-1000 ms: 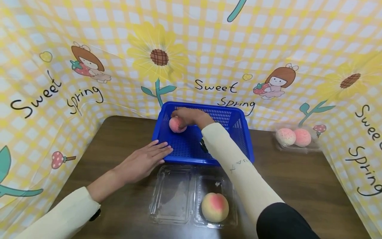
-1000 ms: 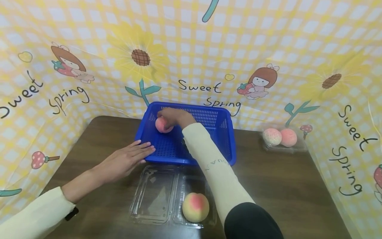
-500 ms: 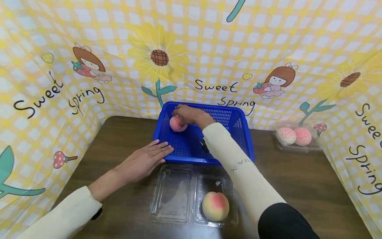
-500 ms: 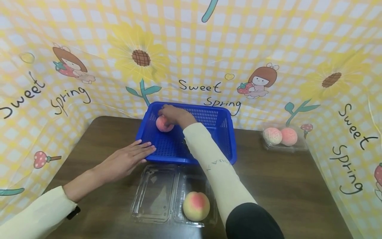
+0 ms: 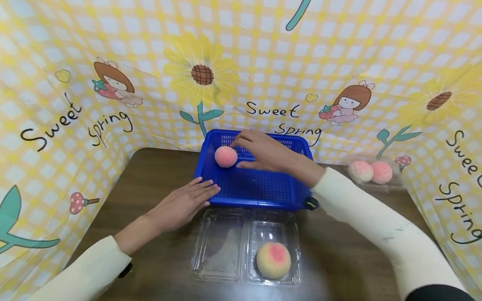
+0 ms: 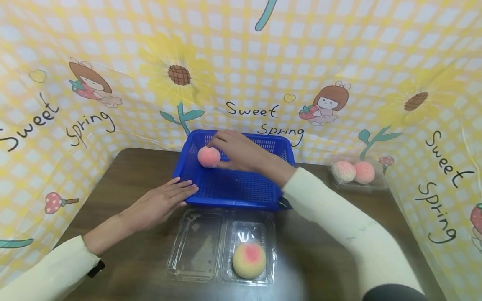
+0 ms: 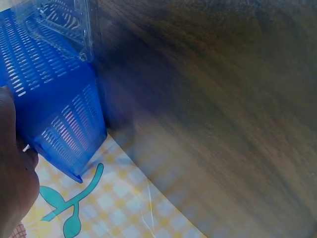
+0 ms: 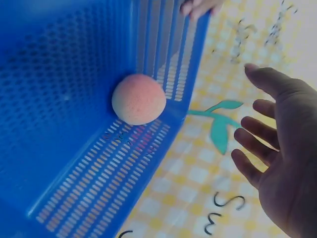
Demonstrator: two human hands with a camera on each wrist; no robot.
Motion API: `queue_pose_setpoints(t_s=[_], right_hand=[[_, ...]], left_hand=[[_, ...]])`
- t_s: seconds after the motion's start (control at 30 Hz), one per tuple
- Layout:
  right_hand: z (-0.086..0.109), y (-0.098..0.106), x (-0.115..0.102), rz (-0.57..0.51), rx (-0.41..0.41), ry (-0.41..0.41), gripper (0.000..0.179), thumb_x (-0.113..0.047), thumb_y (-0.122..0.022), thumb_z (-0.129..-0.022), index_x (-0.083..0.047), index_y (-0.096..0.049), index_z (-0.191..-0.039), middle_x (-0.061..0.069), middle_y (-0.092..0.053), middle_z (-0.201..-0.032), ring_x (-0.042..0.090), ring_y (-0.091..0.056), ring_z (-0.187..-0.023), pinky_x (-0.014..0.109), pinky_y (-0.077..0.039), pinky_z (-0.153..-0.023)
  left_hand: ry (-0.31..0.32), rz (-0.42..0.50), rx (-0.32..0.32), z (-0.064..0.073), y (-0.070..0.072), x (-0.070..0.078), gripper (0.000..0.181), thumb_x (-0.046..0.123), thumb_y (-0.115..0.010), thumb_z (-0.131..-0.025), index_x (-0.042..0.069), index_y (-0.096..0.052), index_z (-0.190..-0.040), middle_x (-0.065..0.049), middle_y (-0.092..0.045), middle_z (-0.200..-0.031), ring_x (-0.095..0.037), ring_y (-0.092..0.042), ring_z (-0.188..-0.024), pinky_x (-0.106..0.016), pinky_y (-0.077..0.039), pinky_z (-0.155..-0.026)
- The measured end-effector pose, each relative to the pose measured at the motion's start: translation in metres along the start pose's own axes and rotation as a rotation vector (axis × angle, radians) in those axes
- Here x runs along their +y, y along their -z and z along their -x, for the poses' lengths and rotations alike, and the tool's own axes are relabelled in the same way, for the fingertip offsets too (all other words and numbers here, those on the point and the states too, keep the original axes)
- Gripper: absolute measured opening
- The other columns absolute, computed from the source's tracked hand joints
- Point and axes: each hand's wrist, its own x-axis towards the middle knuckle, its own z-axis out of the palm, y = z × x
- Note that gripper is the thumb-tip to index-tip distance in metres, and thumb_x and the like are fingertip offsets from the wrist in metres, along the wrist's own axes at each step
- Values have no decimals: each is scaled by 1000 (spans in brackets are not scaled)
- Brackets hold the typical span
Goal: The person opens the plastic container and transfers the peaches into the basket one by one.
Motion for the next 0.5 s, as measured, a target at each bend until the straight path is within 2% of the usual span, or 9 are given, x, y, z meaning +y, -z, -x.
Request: queue_pose_setpoints(t_s=[0.1,0.27,0.4,0.5], right_hand=[[35,7,-8,-105,13,18,52,-39,-76,-93,-15,-61,-136,2,-60,-137,21,-53,-131,41,-45,-116],[86,1,-23,-303,-68,23,51,-41,-75,-93,-18,-59,-136,-4,-59,-138,14,-51,-133,38,-45,-117],[121,-13,-34,-359,-145,46,55,-47,-71,-94,-19,-56,-140,-6,-55,-142,13,-49,-135,38,-48,-115],[143,-23,-41,-380,-157,51,59,-47,-73,-93,-19,-54,-142,-4,-54,-143,15,-50,-134,39,-50,-114]], left_hand=[[12,-4,-5,0,1,0,47,22,-57,-106,12,-52,-151,-7,-57,-152,-24,-48,-147,-47,-33,-126],[12,-4,21,1,2,-2,48,21,-62,-103,10,-54,-149,-8,-59,-149,-25,-51,-144,-50,-36,-124],[10,7,23,2,0,-2,48,21,-62,-103,10,-54,-149,-8,-59,-149,-25,-51,-144,-50,-36,-124],[5,8,19,1,-1,0,48,21,-60,-104,10,-53,-150,-8,-59,-150,-25,-50,-144,-48,-35,-125]])
